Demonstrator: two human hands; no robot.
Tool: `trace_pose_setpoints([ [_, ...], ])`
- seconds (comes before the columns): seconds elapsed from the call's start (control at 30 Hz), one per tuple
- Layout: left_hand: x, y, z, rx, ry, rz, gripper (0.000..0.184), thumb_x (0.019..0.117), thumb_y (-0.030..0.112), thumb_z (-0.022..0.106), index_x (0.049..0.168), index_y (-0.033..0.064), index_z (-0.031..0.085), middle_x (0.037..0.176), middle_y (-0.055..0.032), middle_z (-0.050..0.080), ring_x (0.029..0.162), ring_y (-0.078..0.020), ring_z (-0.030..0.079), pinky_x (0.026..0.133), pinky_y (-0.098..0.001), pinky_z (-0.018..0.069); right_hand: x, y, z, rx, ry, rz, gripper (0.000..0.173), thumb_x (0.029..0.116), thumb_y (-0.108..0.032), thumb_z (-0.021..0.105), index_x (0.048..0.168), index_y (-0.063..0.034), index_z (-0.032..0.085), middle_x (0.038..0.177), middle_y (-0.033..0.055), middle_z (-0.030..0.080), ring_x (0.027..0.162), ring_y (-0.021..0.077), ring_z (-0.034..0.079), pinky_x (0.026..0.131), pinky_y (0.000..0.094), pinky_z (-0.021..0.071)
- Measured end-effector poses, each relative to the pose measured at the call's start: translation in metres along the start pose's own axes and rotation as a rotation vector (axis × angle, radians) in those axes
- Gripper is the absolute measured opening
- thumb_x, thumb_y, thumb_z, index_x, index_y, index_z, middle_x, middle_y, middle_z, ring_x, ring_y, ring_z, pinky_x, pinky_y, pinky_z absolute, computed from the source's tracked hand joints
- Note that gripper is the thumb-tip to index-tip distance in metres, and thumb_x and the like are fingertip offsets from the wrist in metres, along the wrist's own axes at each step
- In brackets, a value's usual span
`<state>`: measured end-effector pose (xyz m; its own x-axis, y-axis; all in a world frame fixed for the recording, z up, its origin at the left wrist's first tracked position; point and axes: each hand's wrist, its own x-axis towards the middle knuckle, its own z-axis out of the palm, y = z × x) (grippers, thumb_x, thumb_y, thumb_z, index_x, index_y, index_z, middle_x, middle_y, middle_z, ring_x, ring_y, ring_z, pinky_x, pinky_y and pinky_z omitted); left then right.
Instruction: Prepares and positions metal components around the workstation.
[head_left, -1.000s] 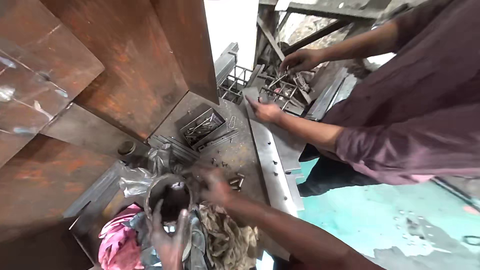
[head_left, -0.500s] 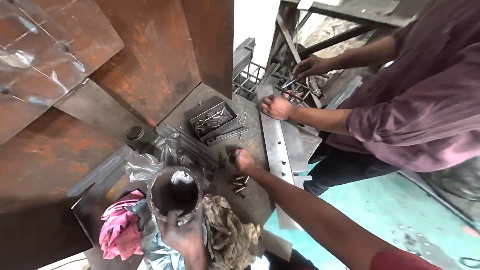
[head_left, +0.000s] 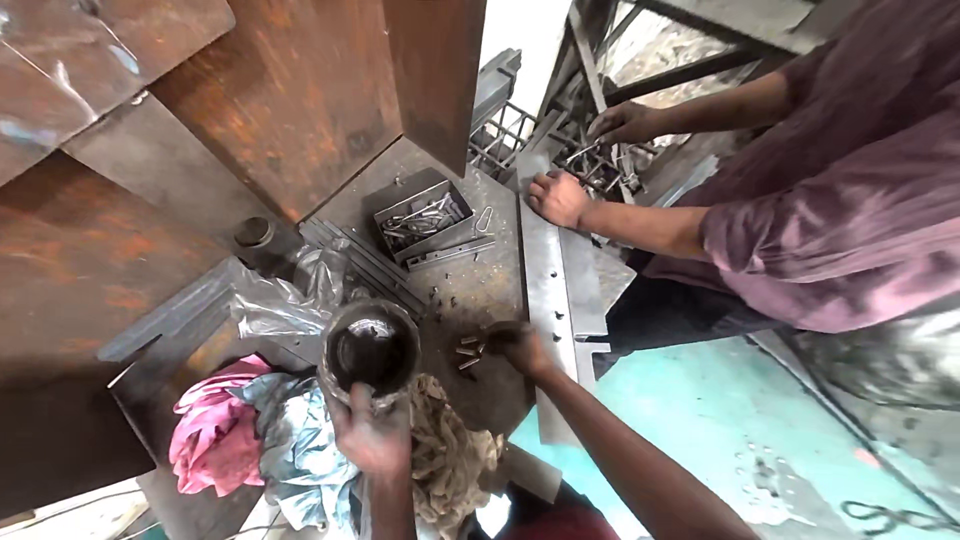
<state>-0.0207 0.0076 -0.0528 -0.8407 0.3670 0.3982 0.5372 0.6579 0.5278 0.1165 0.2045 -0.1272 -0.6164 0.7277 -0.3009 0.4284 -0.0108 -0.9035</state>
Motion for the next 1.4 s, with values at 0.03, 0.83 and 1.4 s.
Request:
trace_pose_setpoints([
  [0.03,-0.008,0.000,0.002,-0.018,0.032,0.017,0.039,0.0598,0.019,0.090,0.086,-0.0029,0.071,0.125,-0.0405,0.059,0.105,-0.0539,0.067,0.078,-0.0600,0.0567,-0.005,0.000,0.002,0.210,0.002,0.101,0.017,0.0897,0.012,0.065,0.105,0.0063,0.070,0.098,0.0133,0.072,0.086,0.0166,0.070,0.082,0.0339,0.0601],
  [0.83,-0.048,-0.023,0.008,-0.108,0.210,-0.007,0.042,0.0556,0.012,0.085,0.088,-0.0096,0.069,0.121,-0.0418,0.059,0.104,-0.0515,0.067,0.082,-0.0520,0.0589,-0.026,0.003,0.044,-0.660,-0.132,-0.031,0.043,0.0938,-0.021,0.075,0.132,-0.0029,0.066,0.127,0.0238,0.066,0.115,0.0434,0.065,0.097,0.0604,0.0514],
  [1.4,-0.053,-0.015,0.002,-0.101,0.137,-0.095,0.043,0.0579,0.014,0.087,0.091,-0.0079,0.071,0.121,-0.0398,0.060,0.103,-0.0537,0.066,0.080,-0.0588,0.0572,-0.041,-0.047,0.001,-0.069,-0.063,-0.167,0.011,0.0816,0.007,0.076,0.090,0.0019,0.072,0.080,0.0087,0.070,0.065,0.0149,0.065,0.063,0.0336,0.0579],
])
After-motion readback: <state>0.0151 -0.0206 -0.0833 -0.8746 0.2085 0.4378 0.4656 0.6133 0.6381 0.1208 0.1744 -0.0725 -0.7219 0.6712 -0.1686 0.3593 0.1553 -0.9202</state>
